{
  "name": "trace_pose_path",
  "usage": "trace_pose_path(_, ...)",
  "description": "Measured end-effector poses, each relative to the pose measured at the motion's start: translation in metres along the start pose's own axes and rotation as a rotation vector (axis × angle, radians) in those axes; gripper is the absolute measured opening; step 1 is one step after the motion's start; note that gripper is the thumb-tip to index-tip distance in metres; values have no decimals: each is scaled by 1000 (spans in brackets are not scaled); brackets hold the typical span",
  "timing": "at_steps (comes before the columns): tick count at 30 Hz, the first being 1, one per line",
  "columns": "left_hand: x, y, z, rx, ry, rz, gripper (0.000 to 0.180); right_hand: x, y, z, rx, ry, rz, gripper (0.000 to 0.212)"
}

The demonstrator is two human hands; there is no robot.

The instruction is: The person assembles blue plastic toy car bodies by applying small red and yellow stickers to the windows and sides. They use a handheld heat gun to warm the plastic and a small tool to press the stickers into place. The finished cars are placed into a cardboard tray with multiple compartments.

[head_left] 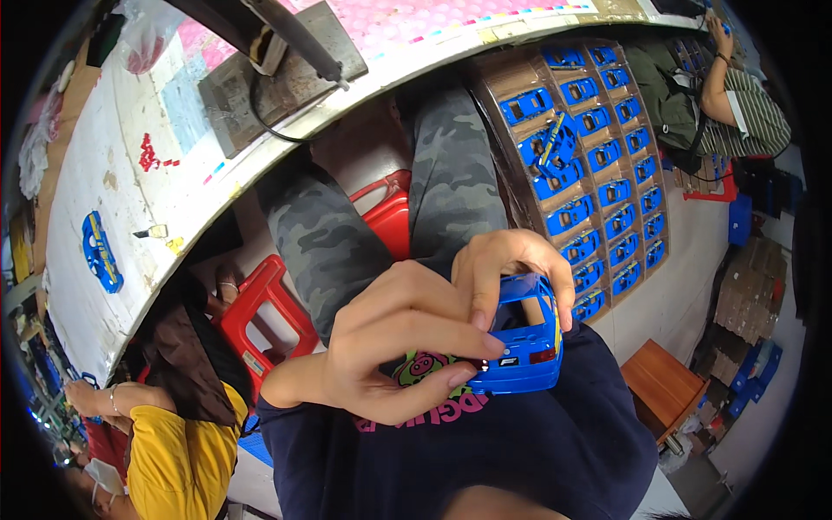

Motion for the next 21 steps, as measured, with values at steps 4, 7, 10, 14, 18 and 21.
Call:
trace_pose_path(4, -1, 9, 6, 85, -67, -153, 19, 1, 14, 13, 2, 32, -134, 76)
trace_pose_path(7, -1, 16, 12, 138, -124, -201, 15, 7, 25, 16, 45, 51, -204, 76)
trace_pose_path(10, -1, 20, 14, 68, -194, -150, 12, 8, 41, 23, 134, 93, -214, 78)
trace_pose_path(14, -7, 22, 15, -52, -271, -95, 11, 12, 62, 23, 217, 213, -299, 81)
trace_pose_path(18, -13, 28, 24, -26, -263, -113, 13, 13, 77, 31, 281, 206, -294, 81)
trace_pose_path(21, -13, 33, 29, 60, -256, -174, 15, 13, 75, 29, 204, 240, -314, 81)
Point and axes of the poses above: each hand's wrist, its own z-axis away from the middle knuckle, its own x-axis out of the palm, y = z × x, the point moved 8 cm from there along -z, towards the middle knuckle, and after that the axes turned 5 degrees about z, right-handed, at the moved point
